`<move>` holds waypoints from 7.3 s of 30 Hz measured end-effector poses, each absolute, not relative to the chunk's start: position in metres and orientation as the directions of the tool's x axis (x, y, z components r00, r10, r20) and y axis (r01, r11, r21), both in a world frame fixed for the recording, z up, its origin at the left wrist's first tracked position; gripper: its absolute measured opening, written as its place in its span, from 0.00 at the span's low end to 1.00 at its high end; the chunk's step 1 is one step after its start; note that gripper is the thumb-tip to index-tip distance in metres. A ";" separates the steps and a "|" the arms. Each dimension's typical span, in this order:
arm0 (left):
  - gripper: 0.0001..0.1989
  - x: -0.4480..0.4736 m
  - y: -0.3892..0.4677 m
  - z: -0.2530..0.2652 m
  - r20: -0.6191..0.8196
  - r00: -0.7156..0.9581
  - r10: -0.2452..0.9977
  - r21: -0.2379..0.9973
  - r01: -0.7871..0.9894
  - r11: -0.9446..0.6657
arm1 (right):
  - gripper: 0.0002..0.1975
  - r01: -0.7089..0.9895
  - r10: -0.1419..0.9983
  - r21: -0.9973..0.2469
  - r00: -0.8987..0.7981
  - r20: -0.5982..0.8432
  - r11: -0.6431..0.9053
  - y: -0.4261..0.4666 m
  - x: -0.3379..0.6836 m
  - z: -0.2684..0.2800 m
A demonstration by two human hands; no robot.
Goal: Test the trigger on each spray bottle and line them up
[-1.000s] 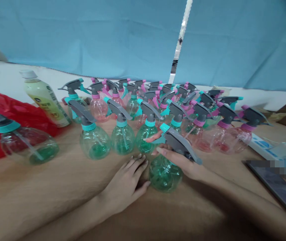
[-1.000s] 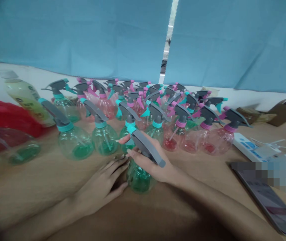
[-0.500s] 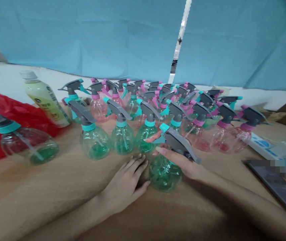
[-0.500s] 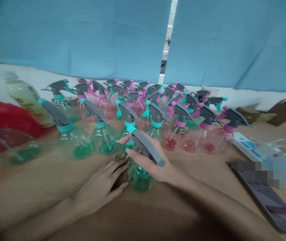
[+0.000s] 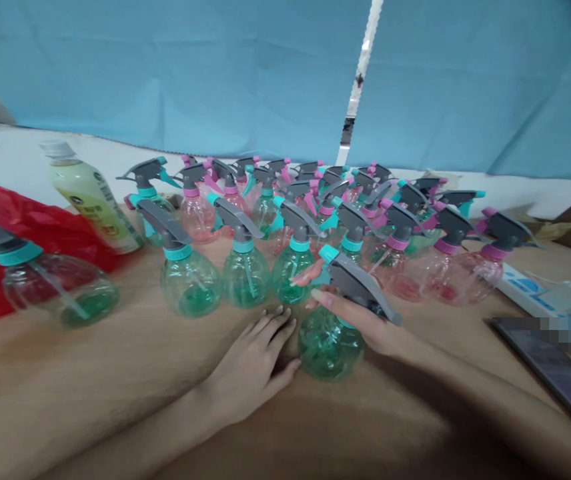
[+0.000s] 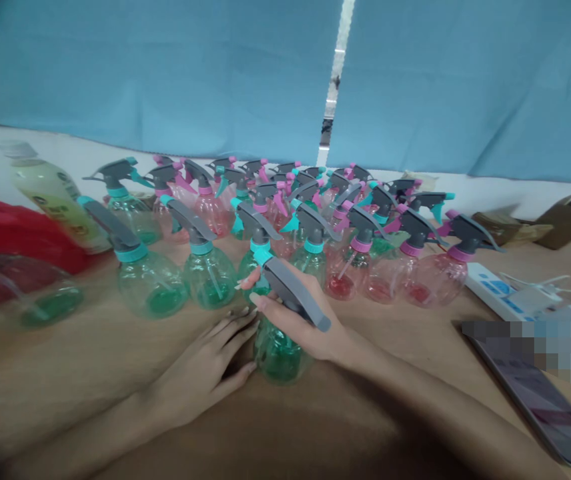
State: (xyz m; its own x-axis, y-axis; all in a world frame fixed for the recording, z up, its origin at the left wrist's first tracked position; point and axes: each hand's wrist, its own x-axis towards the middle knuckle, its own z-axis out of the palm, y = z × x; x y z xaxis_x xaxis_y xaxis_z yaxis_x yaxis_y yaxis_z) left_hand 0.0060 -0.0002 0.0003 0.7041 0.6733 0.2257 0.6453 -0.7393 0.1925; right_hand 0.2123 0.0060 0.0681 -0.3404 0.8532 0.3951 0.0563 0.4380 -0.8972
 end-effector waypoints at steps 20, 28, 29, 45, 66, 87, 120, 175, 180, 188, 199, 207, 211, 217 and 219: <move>0.26 0.006 0.000 -0.002 0.225 0.696 0.682 0.185 0.656 -0.731 | 0.08 0.113 0.869 -0.895 -0.319 0.379 0.432 0.003 0.212 0.070; 0.26 0.007 0.000 0.001 0.217 0.702 0.678 0.184 0.653 -0.735 | 0.09 0.096 0.869 -0.901 -0.322 0.375 0.424 0.004 0.213 0.068; 0.26 0.007 0.000 0.001 0.213 0.703 0.678 0.179 0.654 -0.735 | 0.09 0.091 0.866 -0.899 -0.324 0.381 0.429 0.004 0.213 0.068; 0.26 0.006 -0.001 0.002 0.205 0.705 0.679 0.138 0.666 -0.733 | 0.12 0.180 0.853 -0.841 -0.229 0.469 0.511 0.007 0.213 0.065; 0.26 0.006 -0.001 -0.001 0.228 0.712 0.664 0.129 0.654 -0.746 | 0.06 0.128 0.852 -0.862 -0.278 0.444 0.491 0.000 0.208 0.075; 0.25 0.006 -0.001 0.000 0.228 0.699 0.678 0.165 0.659 -0.734 | 0.06 0.167 0.857 -0.854 -0.264 0.443 0.493 0.000 0.209 0.077; 0.24 0.006 -0.001 0.001 0.246 0.698 0.672 0.179 0.649 -0.739 | 0.08 0.175 0.869 -0.865 -0.263 0.419 0.470 0.000 0.209 0.074; 0.26 0.006 0.000 0.000 0.221 0.712 0.666 0.133 0.655 -0.744 | 0.07 0.119 0.849 -0.864 -0.294 0.440 0.489 -0.001 0.212 0.075; 0.27 0.006 0.001 -0.002 0.236 0.704 0.670 0.150 0.655 -0.741 | 0.07 0.134 0.852 -0.863 -0.293 0.435 0.487 -0.001 0.211 0.075; 0.26 0.006 0.000 0.001 0.216 0.711 0.669 0.131 0.658 -0.742 | 0.08 0.133 0.865 -0.879 -0.297 0.406 0.458 -0.002 0.212 0.074; 0.26 0.006 0.000 0.000 0.220 0.708 0.671 0.150 0.655 -0.741 | 0.09 0.144 0.871 -0.880 -0.280 0.403 0.454 -0.002 0.212 0.072; 0.25 0.007 0.000 0.002 0.224 0.703 0.675 0.161 0.657 -0.737 | 0.09 0.158 0.865 -0.871 -0.292 0.409 0.465 -0.002 0.212 0.076; 0.26 0.007 0.000 0.002 0.218 0.705 0.675 0.163 0.655 -0.738 | 0.09 0.159 0.869 -0.875 -0.289 0.402 0.457 -0.002 0.213 0.075; 0.25 0.007 -0.001 0.002 0.207 0.706 0.677 0.159 0.659 -0.735 | 0.09 0.129 0.864 -0.877 -0.290 0.412 0.462 -0.001 0.212 0.072; 0.25 0.007 -0.001 0.003 0.203 0.708 0.677 0.163 0.657 -0.736 | 0.09 0.125 0.859 -0.873 -0.293 0.421 0.471 0.000 0.212 0.073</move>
